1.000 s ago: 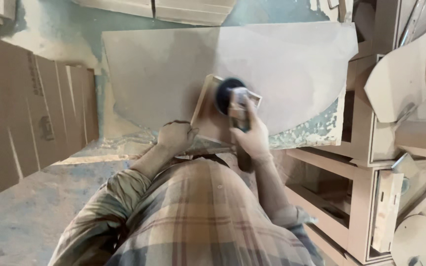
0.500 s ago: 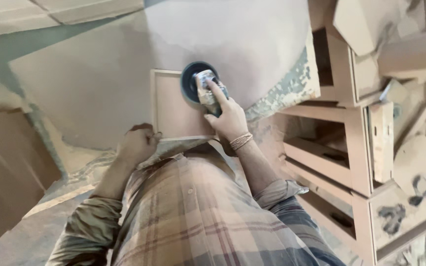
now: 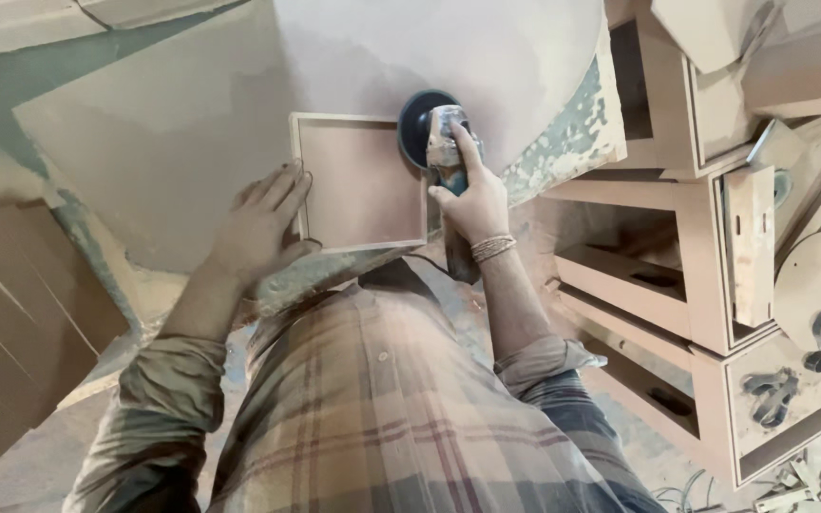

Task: The person uses a handheld orbital sander to smooth the surfaces and edges of small wooden drawer boxes. They repeatedly pick up a box, sand its sides and interior, then place it on a stack before repeating the process with another box.

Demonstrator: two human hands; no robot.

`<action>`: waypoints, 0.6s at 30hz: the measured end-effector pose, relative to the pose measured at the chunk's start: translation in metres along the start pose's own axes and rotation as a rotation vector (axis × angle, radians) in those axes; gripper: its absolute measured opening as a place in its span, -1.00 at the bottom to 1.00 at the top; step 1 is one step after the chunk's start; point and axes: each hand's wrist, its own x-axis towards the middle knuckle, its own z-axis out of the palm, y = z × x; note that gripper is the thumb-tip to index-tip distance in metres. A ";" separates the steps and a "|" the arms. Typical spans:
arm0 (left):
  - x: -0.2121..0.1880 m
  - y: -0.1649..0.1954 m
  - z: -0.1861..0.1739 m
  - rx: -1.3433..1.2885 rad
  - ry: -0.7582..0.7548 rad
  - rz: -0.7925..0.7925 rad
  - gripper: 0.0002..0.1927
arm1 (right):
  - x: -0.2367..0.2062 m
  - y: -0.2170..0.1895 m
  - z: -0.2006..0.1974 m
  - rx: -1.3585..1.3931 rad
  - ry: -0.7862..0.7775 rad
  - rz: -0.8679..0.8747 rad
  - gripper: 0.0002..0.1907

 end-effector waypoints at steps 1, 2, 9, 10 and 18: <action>0.001 -0.003 0.000 0.003 0.012 0.016 0.12 | -0.002 -0.001 0.001 -0.002 -0.024 0.037 -0.01; 0.000 -0.005 0.000 0.005 0.022 0.027 0.14 | -0.006 -0.001 0.003 0.007 -0.001 -0.008 -0.02; -0.009 -0.007 0.003 0.048 0.043 0.034 0.20 | -0.098 0.011 0.016 -0.001 0.114 -0.068 -0.06; -0.009 -0.007 0.003 0.050 0.049 0.050 0.21 | -0.115 0.010 0.019 -0.006 0.091 0.017 -0.07; -0.014 -0.011 0.015 0.262 0.073 0.211 -0.01 | -0.228 0.008 0.043 0.111 0.229 0.208 0.00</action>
